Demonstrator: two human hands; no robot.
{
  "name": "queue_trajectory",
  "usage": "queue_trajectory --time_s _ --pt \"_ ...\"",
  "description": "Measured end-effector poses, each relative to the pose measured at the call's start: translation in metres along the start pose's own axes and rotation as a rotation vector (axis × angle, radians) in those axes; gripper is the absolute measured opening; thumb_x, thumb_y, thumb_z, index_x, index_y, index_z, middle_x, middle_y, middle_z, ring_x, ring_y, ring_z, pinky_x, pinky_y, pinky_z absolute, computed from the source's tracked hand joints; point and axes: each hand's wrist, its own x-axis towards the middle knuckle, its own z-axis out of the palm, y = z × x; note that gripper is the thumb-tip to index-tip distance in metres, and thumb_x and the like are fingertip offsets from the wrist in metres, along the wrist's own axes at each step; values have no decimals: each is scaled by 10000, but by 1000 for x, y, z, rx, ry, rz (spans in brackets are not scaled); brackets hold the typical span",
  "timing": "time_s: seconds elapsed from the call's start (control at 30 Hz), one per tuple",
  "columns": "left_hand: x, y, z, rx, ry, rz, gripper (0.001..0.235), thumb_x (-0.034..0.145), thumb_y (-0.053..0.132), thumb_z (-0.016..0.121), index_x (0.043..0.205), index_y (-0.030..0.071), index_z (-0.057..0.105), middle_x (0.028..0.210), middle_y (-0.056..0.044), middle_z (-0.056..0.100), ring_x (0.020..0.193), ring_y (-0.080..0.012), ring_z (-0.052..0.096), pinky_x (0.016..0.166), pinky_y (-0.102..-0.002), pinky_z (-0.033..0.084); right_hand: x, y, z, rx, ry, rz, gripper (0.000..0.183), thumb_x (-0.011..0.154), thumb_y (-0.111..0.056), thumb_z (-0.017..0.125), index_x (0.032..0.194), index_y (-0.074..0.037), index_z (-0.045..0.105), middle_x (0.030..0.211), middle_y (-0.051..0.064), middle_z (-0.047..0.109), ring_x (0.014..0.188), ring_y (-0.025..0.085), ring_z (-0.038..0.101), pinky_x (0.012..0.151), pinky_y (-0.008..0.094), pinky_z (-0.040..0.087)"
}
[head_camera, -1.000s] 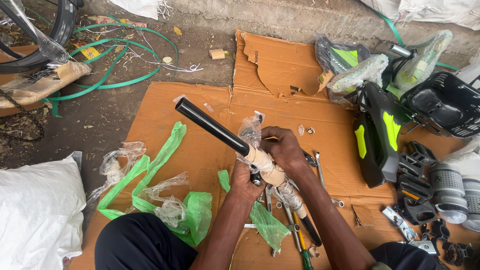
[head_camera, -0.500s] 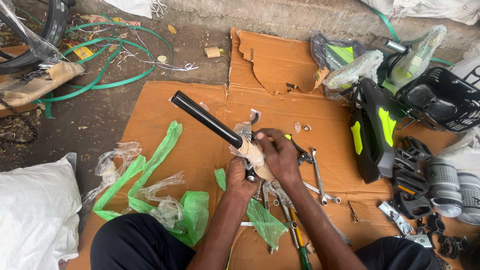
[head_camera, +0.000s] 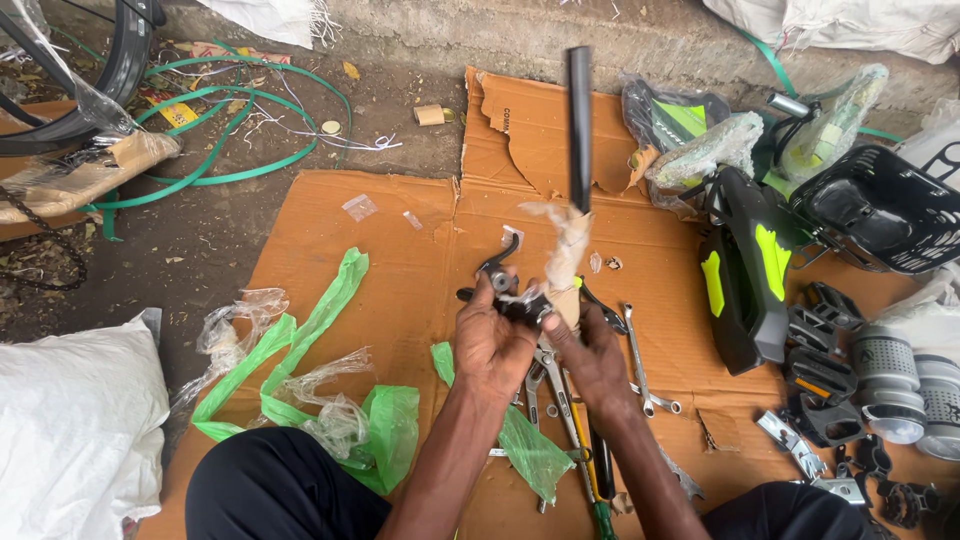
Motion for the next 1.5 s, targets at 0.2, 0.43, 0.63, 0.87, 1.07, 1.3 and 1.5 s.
queue_trajectory --time_s 0.2,0.43,0.63,0.87,1.07,1.3,1.5 --pt "-28 14 43 207 -269 11 419 906 345 664 1133 -6 641 1114 -124 700 1086 -278 685 1021 -421 556 8 -9 -14 590 83 82 695 898 -683 569 1229 -73 586 891 56 578 739 157 532 614 326 466" --pt "-4 48 20 190 -7 165 370 909 206 712 1220 10 667 987 -100 719 884 -152 742 790 -258 618 3 4 -13 601 72 -352 675 970 -681 538 1264 -75 505 936 44 584 809 127 536 683 297 466" --pt "15 57 2 446 -29 148 285 1010 220 630 1164 -19 656 896 -84 692 776 -130 645 684 -255 549 -5 22 -8 627 178 -412 758 965 -670 536 1403 -60 432 998 47 606 818 119 547 677 274 454" --pt "13 55 19 487 -100 183 328 1060 358 517 1089 47 616 768 -43 587 639 -114 517 584 -253 464 -14 24 -1 504 135 -488 962 961 -592 622 1614 10 254 1557 152 451 1410 236 460 1192 368 321" --pt "23 57 36 426 -111 100 490 1017 462 543 1098 -12 633 664 16 535 545 -73 468 524 -221 397 -19 20 3 448 69 -490 992 944 -619 595 1620 18 248 1579 170 437 1452 261 428 1221 389 280" --pt "28 48 43 401 54 96 538 904 576 541 970 45 596 599 32 474 500 -82 447 473 -302 428 -18 20 3 515 42 -413 1006 923 -648 605 1613 -10 246 1517 169 473 1384 257 472 1179 399 337" --pt "28 45 50 485 131 92 604 923 645 544 909 51 647 549 72 381 435 -33 349 413 -205 333 -18 14 7 441 13 -459 979 932 -639 604 1605 8 312 1491 175 513 1371 256 504 1161 395 376"
